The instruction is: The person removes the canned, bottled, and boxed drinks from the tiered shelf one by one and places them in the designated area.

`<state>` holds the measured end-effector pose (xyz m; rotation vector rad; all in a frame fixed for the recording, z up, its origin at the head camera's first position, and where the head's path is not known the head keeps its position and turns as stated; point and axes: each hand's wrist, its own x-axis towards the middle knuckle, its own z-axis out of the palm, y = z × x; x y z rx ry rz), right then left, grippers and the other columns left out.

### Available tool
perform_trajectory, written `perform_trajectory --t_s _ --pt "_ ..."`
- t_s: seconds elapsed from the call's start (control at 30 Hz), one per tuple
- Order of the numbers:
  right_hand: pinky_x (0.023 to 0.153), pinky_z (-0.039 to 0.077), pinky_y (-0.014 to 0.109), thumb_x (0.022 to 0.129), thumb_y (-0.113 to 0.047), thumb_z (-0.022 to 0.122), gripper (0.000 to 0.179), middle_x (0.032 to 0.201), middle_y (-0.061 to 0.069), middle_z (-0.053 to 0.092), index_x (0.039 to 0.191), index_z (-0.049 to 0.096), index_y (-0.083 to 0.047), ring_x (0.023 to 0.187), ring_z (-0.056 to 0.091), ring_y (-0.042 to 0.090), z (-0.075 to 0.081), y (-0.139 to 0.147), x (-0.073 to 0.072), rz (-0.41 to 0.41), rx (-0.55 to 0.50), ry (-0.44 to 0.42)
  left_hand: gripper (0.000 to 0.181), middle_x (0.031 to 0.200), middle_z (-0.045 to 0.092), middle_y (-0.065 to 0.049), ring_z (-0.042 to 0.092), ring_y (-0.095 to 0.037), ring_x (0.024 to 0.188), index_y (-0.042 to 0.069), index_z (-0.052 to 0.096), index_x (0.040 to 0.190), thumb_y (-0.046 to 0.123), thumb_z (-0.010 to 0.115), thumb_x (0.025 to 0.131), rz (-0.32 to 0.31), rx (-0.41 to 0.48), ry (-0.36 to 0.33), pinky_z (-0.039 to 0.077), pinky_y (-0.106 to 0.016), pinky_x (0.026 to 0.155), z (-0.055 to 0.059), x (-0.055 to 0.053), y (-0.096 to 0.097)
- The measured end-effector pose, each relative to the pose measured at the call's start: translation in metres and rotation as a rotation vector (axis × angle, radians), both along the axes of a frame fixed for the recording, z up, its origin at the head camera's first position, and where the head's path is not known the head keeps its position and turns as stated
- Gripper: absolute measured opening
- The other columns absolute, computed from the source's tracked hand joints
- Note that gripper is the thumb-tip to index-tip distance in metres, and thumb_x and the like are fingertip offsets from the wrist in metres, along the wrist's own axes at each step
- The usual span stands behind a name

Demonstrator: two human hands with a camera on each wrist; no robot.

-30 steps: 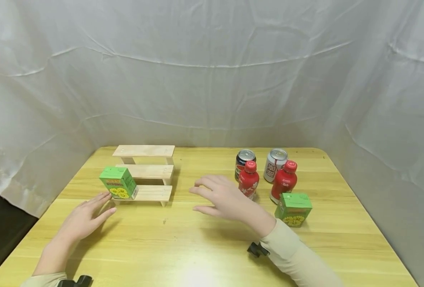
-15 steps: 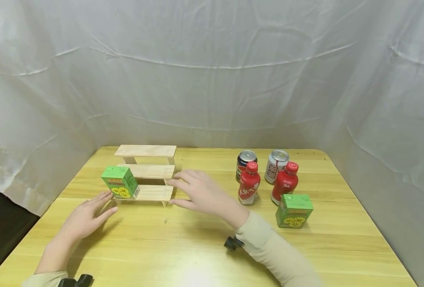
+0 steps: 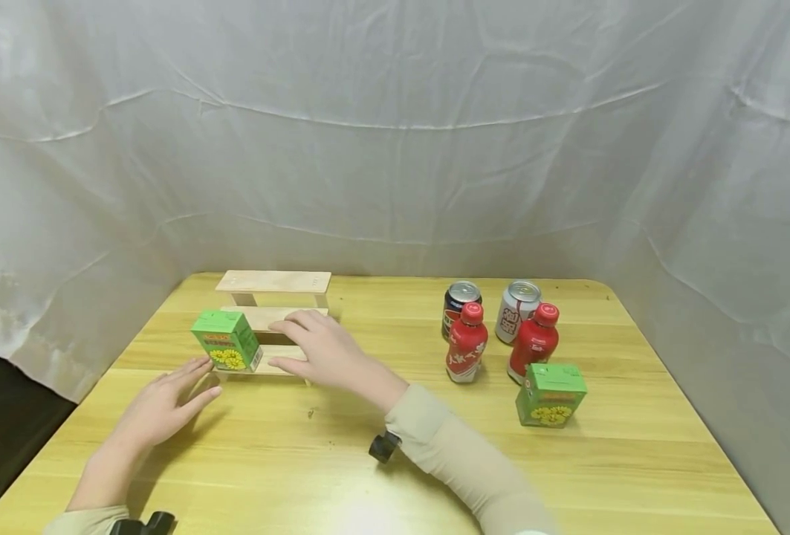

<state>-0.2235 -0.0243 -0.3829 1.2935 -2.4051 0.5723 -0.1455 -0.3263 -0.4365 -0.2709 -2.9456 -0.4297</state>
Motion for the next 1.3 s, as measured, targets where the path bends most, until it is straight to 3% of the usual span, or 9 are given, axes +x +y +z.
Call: perform_trajectory --t_s 0.37,0.53,1.0,1.3 --pt "0.111 0.043 0.038 0.091 -0.057 0.058 0.074 0.142 0.005 0.050 0.149 0.038 -0.017 0.129 0.049 0.020 -0.011 -0.039 -0.009 -0.110 0.085 -0.184 0.069 0.151 0.043 -0.018 0.042 -0.041 0.138 0.005 0.049 0.142 0.056 0.051 0.095 0.002 -0.005 0.001 0.026 -0.068 0.111 0.001 -0.001 0.001" --pt "0.113 0.042 0.040 0.091 -0.060 0.056 0.077 0.147 0.005 0.047 0.151 0.034 -0.018 0.134 0.047 0.021 -0.016 -0.051 -0.011 -0.133 0.071 -0.236 0.069 0.150 0.044 -0.018 0.042 -0.041 0.138 0.005 0.050 0.142 0.055 0.052 0.095 -0.002 -0.007 0.009 0.027 -0.068 0.111 -0.001 -0.001 0.001" --pt "0.106 0.048 0.037 0.094 -0.058 0.052 0.072 0.143 0.004 0.052 0.149 0.037 -0.016 0.129 0.052 0.018 -0.012 -0.082 -0.015 -0.181 0.002 -0.215 0.068 0.150 0.045 -0.018 0.043 -0.040 0.137 0.004 0.050 0.142 0.055 0.052 0.095 -0.005 -0.017 0.014 0.029 -0.069 0.110 0.001 -0.001 0.001" --pt "0.101 0.050 0.032 0.091 -0.060 0.055 0.072 0.136 0.000 0.056 0.148 0.039 -0.018 0.123 0.054 0.015 -0.008 -0.103 -0.018 -0.243 0.066 -0.169 0.069 0.150 0.045 -0.018 0.042 -0.040 0.138 0.004 0.050 0.142 0.055 0.051 0.095 -0.001 -0.006 0.007 0.028 -0.069 0.110 0.001 0.000 0.001"
